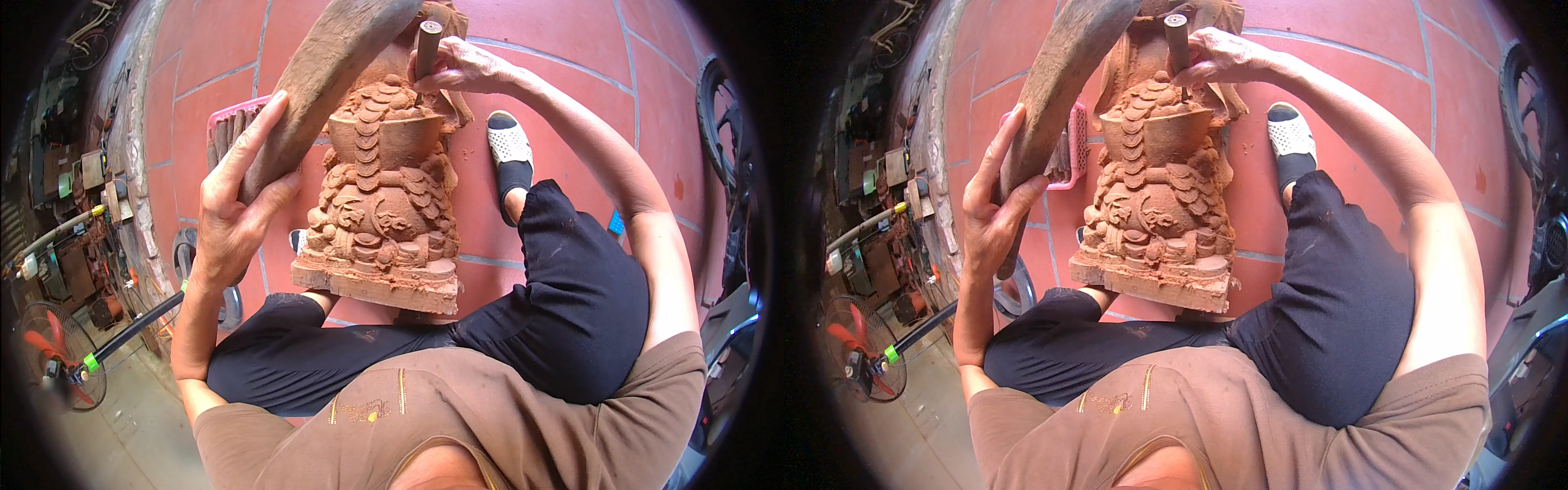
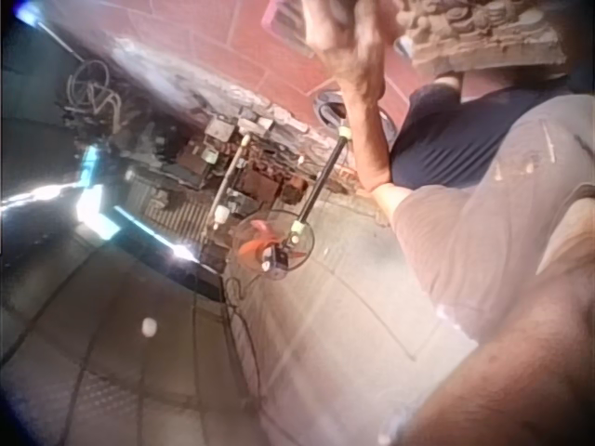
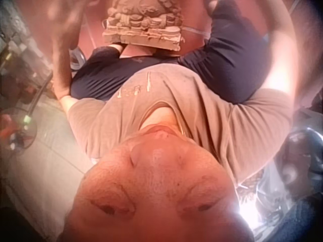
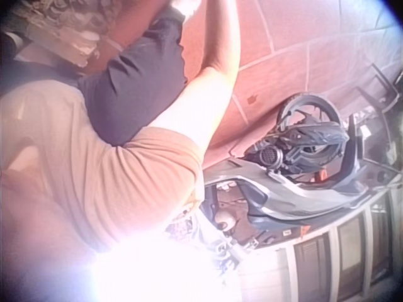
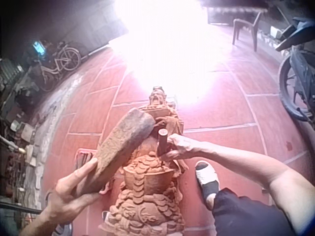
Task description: The person carves a wooden sculpture using a chisel and mallet. They repeatedly strike the chisel to shape the upper portion of the piece, occasionally adjusting the chisel position and clearing wood shavings with their hand.
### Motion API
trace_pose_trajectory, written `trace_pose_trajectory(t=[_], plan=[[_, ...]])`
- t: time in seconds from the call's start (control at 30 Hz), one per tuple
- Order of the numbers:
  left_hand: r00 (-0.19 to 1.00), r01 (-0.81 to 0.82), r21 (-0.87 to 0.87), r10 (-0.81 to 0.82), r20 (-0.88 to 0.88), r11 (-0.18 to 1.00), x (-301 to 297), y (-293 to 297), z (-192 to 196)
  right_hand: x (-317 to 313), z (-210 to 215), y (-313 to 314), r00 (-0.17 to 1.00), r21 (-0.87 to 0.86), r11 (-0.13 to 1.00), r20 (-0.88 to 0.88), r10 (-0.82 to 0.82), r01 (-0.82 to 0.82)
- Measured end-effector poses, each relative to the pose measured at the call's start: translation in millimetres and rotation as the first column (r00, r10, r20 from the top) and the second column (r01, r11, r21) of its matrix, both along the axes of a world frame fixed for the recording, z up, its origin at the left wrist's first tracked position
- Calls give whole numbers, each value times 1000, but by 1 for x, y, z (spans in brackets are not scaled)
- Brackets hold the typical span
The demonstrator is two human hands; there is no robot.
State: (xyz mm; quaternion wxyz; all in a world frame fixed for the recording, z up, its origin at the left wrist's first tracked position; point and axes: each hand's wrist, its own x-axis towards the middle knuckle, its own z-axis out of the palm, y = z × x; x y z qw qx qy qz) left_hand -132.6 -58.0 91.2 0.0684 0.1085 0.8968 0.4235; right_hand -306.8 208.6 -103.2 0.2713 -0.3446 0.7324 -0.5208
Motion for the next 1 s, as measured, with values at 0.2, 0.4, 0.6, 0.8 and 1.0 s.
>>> trace_pose_trajectory(t=[0.2, 0.4, 0.6, 0.8, 1.0], plan=[[997, 29, -34, -32, -66, 999, -5, 10, -7, 8, 9, -7, 963, 78, 997, -267, 24, -3], [997, 74, -135, -74, 7, 988, -7, 1, -11, 10, 30, -21, 936, 273, 961, -324, 138, -47], [993, 110, -174, -116, -21, 979, -7, 8, -8, 14, 29, -15, 966, 161, 987, -255, 40, 2], [989, 98, -219, -119, -85, 971, -7, 7, -10, 6, 13, -13, 916, 97, 995, -398, 42, -3], [992, 115, -273, -124, -17, 955, -4, 6, -4, 11, 21, -15, 946, 216, 976, -314, 80, -10]])
